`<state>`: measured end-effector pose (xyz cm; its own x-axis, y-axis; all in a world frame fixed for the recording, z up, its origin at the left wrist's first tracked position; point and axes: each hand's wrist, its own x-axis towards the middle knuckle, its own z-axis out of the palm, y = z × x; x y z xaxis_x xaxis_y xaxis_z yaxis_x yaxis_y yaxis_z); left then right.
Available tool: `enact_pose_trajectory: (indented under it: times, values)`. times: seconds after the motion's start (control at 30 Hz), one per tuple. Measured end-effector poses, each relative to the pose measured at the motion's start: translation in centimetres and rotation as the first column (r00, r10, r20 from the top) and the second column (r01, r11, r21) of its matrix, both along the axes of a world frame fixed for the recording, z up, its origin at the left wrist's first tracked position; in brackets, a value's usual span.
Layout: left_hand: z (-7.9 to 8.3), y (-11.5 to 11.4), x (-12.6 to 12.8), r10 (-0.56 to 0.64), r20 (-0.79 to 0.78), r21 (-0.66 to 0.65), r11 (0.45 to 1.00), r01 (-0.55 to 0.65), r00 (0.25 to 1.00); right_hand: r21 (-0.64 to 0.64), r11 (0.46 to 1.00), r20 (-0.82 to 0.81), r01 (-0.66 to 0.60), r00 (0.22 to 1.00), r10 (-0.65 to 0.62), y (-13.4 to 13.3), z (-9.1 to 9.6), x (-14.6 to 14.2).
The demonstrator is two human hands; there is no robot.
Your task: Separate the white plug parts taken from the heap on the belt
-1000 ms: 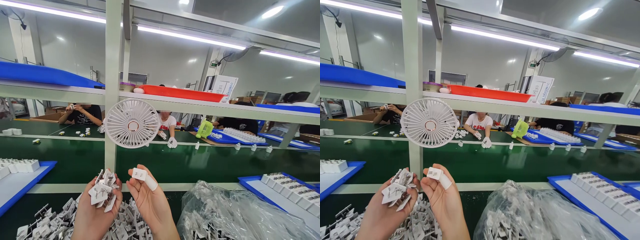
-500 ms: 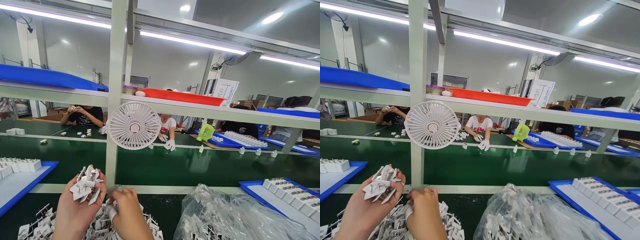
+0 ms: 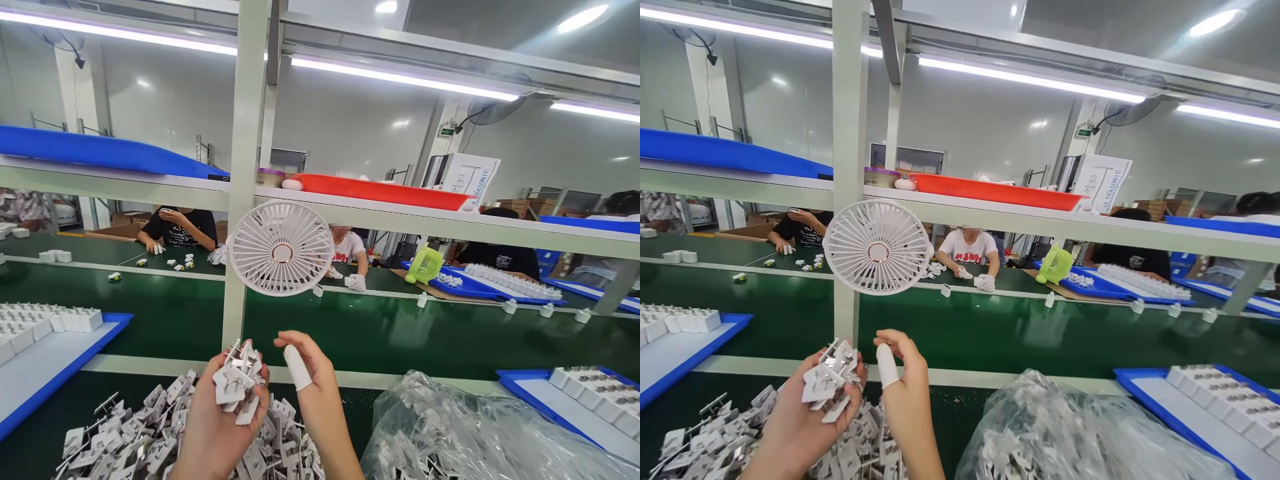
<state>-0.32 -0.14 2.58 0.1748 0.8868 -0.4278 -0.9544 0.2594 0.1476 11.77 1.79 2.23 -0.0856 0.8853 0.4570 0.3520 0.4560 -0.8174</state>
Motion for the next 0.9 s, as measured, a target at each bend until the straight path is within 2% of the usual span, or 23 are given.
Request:
enact_pose_trajectory:
  times: [0.07,0.17,0.27,0.37,0.5,0.67,0.8,0.9]
  values:
    - [0.0,-0.2,0.8,-0.034,-0.020,0.001,0.999,0.034,0.999,-0.011,0.998,-0.042,-0.061,0.997,0.060,-0.1,0.1,0.1]
    - [0.0,-0.4,1.6,-0.053,-0.072,-0.061,0.997,0.048,0.996,-0.030,0.989,-0.015,-0.144,0.990,0.144,-0.2,0.2,0.1]
    - [-0.1,-0.4,2.0,-0.066,-0.090,-0.101,0.993,0.057,0.994,-0.016,0.990,0.033,-0.140,0.990,0.141,-0.1,0.3,0.1]
    - [-0.2,-0.3,2.1,-0.079,-0.075,-0.074,0.995,0.073,0.994,-0.032,0.995,-0.098,-0.095,0.991,0.092,0.2,0.4,0.2]
    - [-0.3,-0.1,1.9,-0.070,-0.071,-0.043,0.997,0.067,0.995,-0.126,0.989,-0.303,-0.075,0.953,0.033,0.5,0.5,0.5]
    - [-0.4,0.0,1.2,-0.017,-0.065,-0.047,0.999,0.014,0.998,-0.209,0.968,-0.463,-0.141,0.886,0.029,0.0,0.9,0.8]
    - [-0.5,0.2,0.5,0.009,-0.040,-0.019,1.000,-0.010,0.999,-0.229,0.957,-0.461,-0.176,0.886,0.052,-0.4,1.4,1.0]
    - [-0.5,0.5,0.1,0.059,-0.047,-0.028,0.998,-0.061,0.997,-0.240,0.955,-0.354,-0.175,0.932,0.081,-0.1,1.2,1.3]
